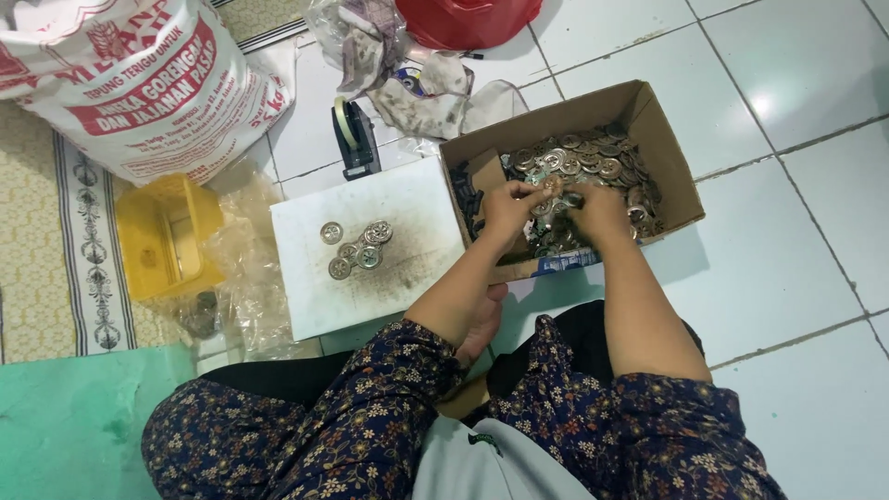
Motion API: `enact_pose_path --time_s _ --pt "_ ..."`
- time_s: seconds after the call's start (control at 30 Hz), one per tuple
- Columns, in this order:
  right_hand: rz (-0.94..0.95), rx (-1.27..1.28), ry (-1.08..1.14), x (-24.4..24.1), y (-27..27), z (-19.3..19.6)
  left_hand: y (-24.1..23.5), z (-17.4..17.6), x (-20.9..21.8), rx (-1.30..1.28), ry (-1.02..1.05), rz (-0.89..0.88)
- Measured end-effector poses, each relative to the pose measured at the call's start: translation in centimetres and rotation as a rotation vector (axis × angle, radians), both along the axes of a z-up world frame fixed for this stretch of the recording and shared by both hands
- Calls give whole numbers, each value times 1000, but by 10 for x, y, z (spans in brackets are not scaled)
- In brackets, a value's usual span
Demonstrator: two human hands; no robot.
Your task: A person sitting on the floor is picking up small metal rings from a cardboard box and placing them into a small plastic bag, likely for packaging or counting.
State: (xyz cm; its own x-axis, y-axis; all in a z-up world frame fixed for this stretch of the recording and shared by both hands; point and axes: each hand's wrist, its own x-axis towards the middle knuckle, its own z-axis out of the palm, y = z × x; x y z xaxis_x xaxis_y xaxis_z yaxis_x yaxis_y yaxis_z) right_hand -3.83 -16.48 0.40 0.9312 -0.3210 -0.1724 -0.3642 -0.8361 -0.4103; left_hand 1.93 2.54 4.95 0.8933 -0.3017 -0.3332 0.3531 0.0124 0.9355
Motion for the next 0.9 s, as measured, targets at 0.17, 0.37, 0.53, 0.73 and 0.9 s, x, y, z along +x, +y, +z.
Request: enact_pose_path --time_s 0.17,0.37,0.53,0.73,0.9 --pt "13 -147 74 5 15 16 16 15 -10 4 9 -5" --pt "-219 755 -274 2 49 73 55 61 -20 271 -233 -49" --pt "-148 1148 -261 4 118 101 109 60 -18 363 -400 -4" --pt "-19 1237 -133 41 203 59 213 64 -19 288 -274 155" --pt "52 1069 -130 36 281 107 293 71 -27 203 -219 262"
